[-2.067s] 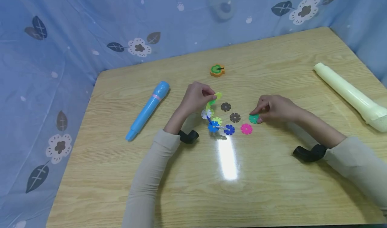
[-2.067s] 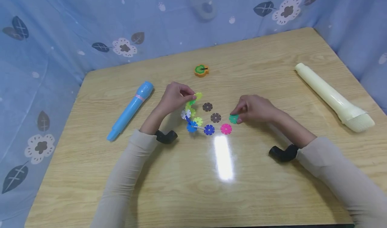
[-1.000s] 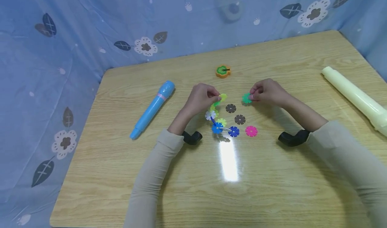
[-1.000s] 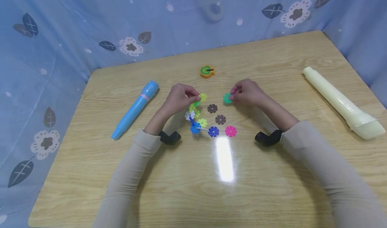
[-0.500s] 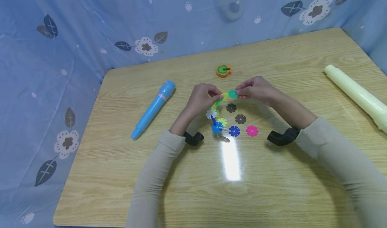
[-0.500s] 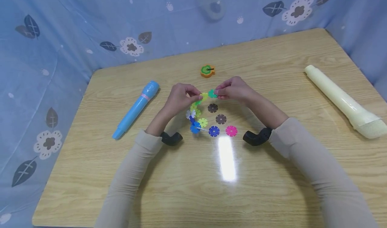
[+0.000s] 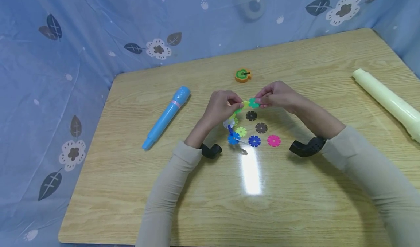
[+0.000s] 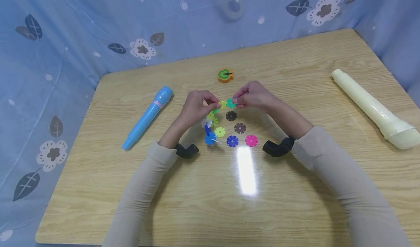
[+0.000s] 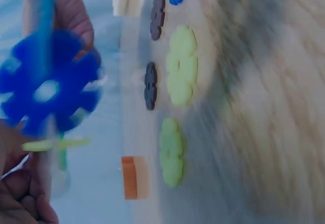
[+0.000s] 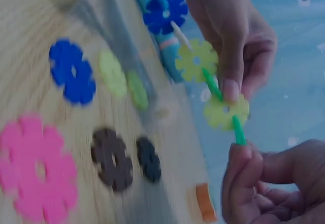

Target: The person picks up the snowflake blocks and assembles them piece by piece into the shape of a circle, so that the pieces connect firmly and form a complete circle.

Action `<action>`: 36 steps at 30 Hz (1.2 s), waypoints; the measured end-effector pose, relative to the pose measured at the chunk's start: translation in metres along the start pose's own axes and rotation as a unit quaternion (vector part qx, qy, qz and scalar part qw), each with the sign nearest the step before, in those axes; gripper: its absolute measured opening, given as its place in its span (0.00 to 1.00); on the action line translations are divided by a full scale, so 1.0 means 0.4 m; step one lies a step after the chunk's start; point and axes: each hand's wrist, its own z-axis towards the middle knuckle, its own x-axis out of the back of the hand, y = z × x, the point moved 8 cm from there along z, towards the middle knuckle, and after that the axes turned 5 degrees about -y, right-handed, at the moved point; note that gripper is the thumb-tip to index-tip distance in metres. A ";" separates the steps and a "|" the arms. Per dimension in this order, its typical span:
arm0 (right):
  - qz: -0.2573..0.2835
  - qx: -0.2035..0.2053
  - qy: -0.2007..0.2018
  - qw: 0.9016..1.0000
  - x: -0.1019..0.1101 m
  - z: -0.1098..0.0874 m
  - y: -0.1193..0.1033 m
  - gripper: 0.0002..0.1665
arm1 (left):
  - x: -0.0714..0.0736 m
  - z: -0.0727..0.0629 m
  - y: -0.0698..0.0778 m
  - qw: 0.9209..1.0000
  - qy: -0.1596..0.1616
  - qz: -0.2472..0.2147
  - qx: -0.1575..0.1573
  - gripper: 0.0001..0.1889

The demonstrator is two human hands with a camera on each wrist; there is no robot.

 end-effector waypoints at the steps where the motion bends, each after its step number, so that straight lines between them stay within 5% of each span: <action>1: -0.001 0.003 0.002 1.000 -0.003 0.001 -0.003 0.15 | 0.000 -0.001 0.001 1.000 0.003 0.005 0.000 0.04; 8: -0.015 0.021 0.003 1.000 -0.014 0.010 -0.003 0.13 | -0.012 -0.005 -0.003 0.999 -0.041 0.010 0.029 0.05; 15: -0.030 0.037 -0.017 0.999 -0.018 0.025 -0.004 0.13 | -0.012 0.005 -0.026 0.990 -0.120 -0.054 0.045 0.08; 23: -0.035 0.060 -0.040 0.997 -0.046 0.032 -0.017 0.10 | -0.003 0.012 -0.065 0.985 -0.093 -0.116 0.090 0.11; 31: -0.045 0.113 -0.066 0.990 -0.063 0.027 -0.022 0.15 | -0.018 0.005 -0.095 0.968 -0.135 -0.166 0.134 0.10; 36: -0.138 0.154 -0.143 0.968 -0.053 -0.036 0.029 0.23 | -0.011 -0.009 -0.112 0.961 -0.139 -0.177 0.162 0.10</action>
